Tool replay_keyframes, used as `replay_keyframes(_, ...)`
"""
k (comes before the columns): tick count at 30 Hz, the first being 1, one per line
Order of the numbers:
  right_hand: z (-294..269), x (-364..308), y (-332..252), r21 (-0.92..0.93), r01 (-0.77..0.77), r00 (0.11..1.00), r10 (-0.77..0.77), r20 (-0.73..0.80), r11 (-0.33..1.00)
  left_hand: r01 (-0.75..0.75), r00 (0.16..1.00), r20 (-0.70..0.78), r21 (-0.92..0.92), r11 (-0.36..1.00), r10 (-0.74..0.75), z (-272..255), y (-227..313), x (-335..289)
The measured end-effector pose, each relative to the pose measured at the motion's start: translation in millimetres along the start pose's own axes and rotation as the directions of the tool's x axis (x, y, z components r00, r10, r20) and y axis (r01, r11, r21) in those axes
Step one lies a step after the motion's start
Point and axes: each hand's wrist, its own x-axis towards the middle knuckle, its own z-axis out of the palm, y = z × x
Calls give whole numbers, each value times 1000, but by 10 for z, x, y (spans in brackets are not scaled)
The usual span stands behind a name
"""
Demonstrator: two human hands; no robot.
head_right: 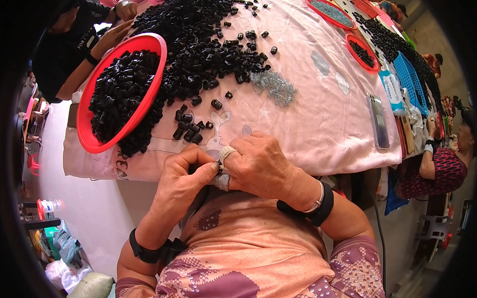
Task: Assembling small black and white plastic components by hand.
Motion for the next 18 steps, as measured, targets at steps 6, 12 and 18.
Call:
replay_keyframes(6, 22, 10, 24, 90, 7, 995, 2, -98, 996, 108, 992, 84, -264, 958, -89, -16, 98, -31)
replay_keyframes(12, -5, 15, 21, 205, 71, 980, -29, -199, 976, 355, 919, 334, -464, 812, -211, -79, 112, -24)
replay_keyframes(18, 0, 1, 58, 181, 125, 973, -84, -215, 976, 385, 916, 337, -585, 713, -218, -61, 114, 1)
